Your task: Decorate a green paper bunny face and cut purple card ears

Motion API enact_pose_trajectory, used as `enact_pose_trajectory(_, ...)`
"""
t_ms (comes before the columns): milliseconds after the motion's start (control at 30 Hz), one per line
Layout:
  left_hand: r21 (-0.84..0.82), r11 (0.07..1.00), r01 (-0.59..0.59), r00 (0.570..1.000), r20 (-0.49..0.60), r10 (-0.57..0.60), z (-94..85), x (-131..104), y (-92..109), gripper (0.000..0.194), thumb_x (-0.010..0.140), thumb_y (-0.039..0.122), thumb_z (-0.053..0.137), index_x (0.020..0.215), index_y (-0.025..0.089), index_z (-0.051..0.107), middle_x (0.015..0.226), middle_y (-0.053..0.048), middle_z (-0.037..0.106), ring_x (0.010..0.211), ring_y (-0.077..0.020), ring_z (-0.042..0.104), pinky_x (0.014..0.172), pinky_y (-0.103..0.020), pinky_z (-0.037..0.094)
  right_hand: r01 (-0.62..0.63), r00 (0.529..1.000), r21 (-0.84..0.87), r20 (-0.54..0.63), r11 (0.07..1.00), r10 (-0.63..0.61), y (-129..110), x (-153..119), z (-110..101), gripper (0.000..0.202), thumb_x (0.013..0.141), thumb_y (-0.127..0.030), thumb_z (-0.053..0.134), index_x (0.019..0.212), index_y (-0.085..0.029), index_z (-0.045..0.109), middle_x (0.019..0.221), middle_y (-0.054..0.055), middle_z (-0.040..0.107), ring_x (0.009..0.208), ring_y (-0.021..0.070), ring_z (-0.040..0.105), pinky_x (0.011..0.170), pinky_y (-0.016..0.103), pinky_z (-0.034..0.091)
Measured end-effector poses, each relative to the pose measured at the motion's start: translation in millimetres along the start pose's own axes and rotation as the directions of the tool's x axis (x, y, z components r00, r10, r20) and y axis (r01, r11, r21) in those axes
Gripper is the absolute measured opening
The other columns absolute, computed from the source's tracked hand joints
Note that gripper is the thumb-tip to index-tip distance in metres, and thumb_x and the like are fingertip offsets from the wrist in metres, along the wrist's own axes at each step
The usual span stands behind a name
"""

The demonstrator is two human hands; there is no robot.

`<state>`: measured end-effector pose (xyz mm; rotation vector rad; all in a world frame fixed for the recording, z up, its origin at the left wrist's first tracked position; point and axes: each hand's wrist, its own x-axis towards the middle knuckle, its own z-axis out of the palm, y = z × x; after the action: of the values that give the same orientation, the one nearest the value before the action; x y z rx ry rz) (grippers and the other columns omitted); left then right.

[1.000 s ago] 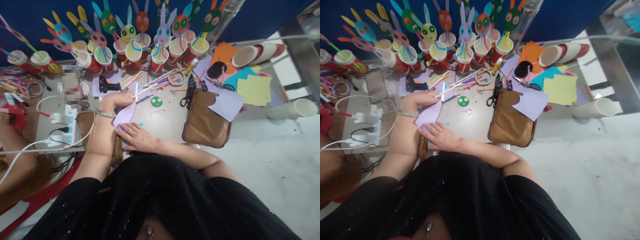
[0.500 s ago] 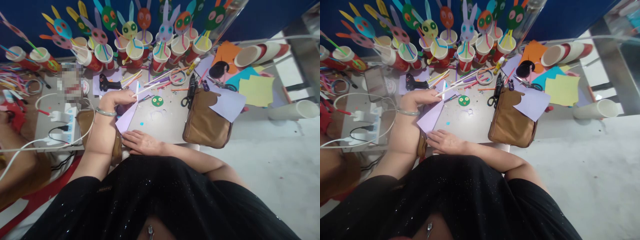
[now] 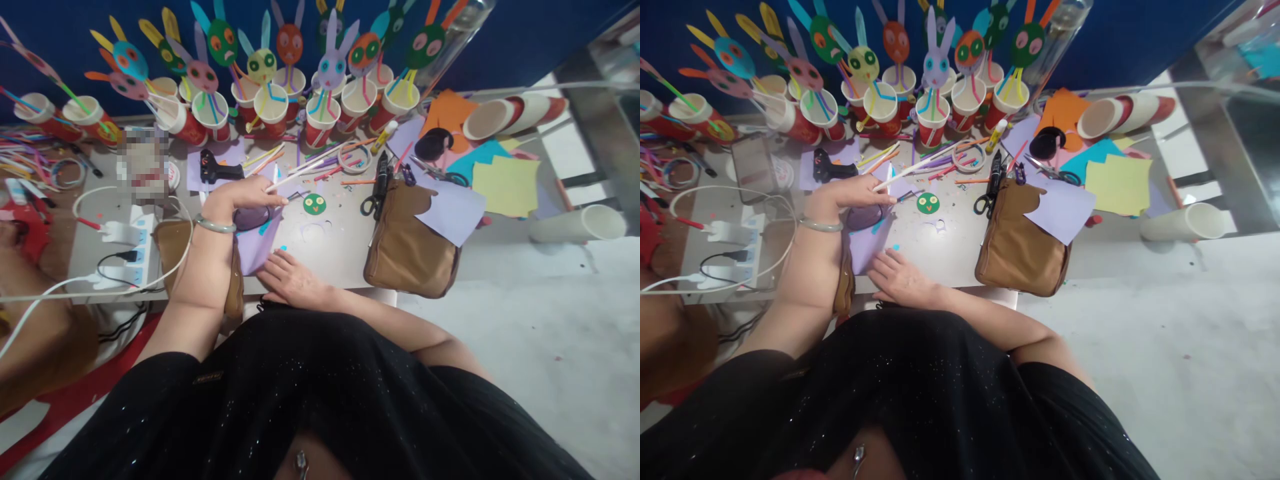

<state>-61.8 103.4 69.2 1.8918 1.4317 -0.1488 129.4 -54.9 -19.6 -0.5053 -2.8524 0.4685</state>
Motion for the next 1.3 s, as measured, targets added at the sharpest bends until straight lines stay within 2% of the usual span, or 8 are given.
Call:
enact_pose_trajectory(233,0.01,0.997,0.079,0.984,-0.161,-0.077,0.8,7.0,-9.5,0.021,0.088,0.037,0.064,0.078,0.019,0.067,0.067,-0.002,0.058,0.075,-0.0193,0.059,0.07,-0.029,0.041,-0.162,0.984,-0.008,-0.081,0.987,0.161,14.6,-31.0,5.3,0.053,0.107,-0.056,0.056,0.124,-0.008,0.071,0.138,0.027,0.068,0.144,0.0395,0.054,0.123,0.068,0.042)
enact_pose_trajectory(433,-0.034,0.965,0.26,0.829,-0.506,-0.24,2.2,18.2,-42.4,0.028,0.091,0.034,0.062,0.112,0.018,0.073,0.095,-0.013,0.072,0.105,-0.0305,0.064,0.087,-0.037,0.046,-0.209,0.97,0.005,-0.126,0.978,0.208,19.3,-57.8,-4.5,0.056,0.108,-0.055,0.055,0.136,-0.008,0.068,0.151,0.027,0.061,0.147,0.0394,0.053,0.122,0.067,0.045)
enact_pose_trajectory(567,-0.123,0.954,0.273,0.77,-0.566,-0.293,-1.1,17.7,-57.6,0.032,0.097,0.042,0.056,0.117,0.022,0.072,0.099,-0.015,0.072,0.116,-0.034,0.06,0.09,-0.041,0.045,-0.212,0.958,0.046,-0.187,0.976,0.217,22.1,-61.6,-15.5,0.043,0.111,-0.047,0.052,0.127,-0.013,0.072,0.133,0.02,0.072,0.138,0.0352,0.06,0.123,0.065,0.044)
enact_pose_trajectory(700,-0.076,0.929,0.363,0.719,-0.612,-0.331,-4.7,11.3,-47.0,0.035,0.102,0.043,0.051,0.117,0.019,0.072,0.101,-0.013,0.072,0.117,-0.0308,0.058,0.089,-0.04,0.042,-0.213,0.949,0.032,-0.231,0.977,0.214,24.5,-49.8,-19.8,0.041,0.111,-0.045,0.051,0.127,-0.013,0.072,0.135,0.021,0.071,0.138,0.0352,0.059,0.121,0.064,0.045)
enact_pose_trajectory(800,-0.013,0.943,0.332,0.761,-0.587,-0.276,-1.0,8.5,-27.2,0.029,0.101,0.034,0.052,0.112,0.016,0.072,0.103,-0.014,0.073,0.11,-0.029,0.061,0.087,-0.037,0.042,-0.166,0.97,0.022,-0.179,0.986,0.167,24.3,-34.9,-14.0,0.052,0.109,-0.05,0.056,0.136,-0.008,0.068,0.147,0.026,0.064,0.145,0.0381,0.054,0.122,0.065,0.044)
enact_pose_trajectory(967,0.132,0.991,0.002,0.956,-0.291,0.037,14.5,8.0,4.1,0.023,0.098,0.032,0.055,0.097,0.017,0.072,0.093,-0.009,0.072,0.088,-0.0223,0.062,0.078,-0.032,0.041,-0.075,0.997,0.014,-0.016,0.997,0.075,22.7,-18.9,2.4,0.074,0.103,-0.059,0.064,0.15,-0.002,0.058,0.157,0.029,0.056,0.154,0.0404,0.047,0.124,0.063,0.044)
enact_pose_trajectory(1100,0.191,0.978,-0.078,0.966,-0.229,0.122,19.8,8.0,11.2,0.028,0.1,0.035,0.054,0.091,0.017,0.072,0.087,-0.008,0.072,0.08,-0.0206,0.061,0.073,-0.032,0.039,-0.056,0.998,0.017,-0.003,0.998,0.056,23.6,-16.2,6.3,0.074,0.104,-0.062,0.06,0.151,-0.005,0.058,0.16,0.028,0.054,0.156,0.0397,0.045,0.123,0.064,0.044)
enact_pose_trajectory(1300,0.166,0.979,0.115,0.918,-0.396,-0.041,16.2,8.2,-1.3,0.027,0.1,0.024,0.049,0.103,0.017,0.075,0.108,-0.015,0.078,0.1,-0.0269,0.069,0.085,-0.036,0.048,-0.05,0.994,0.012,-0.098,0.999,0.051,27.9,-17.4,-6.3,0.062,0.106,-0.062,0.056,0.138,-0.009,0.065,0.148,0.025,0.065,0.146,0.0367,0.055,0.121,0.065,0.046)
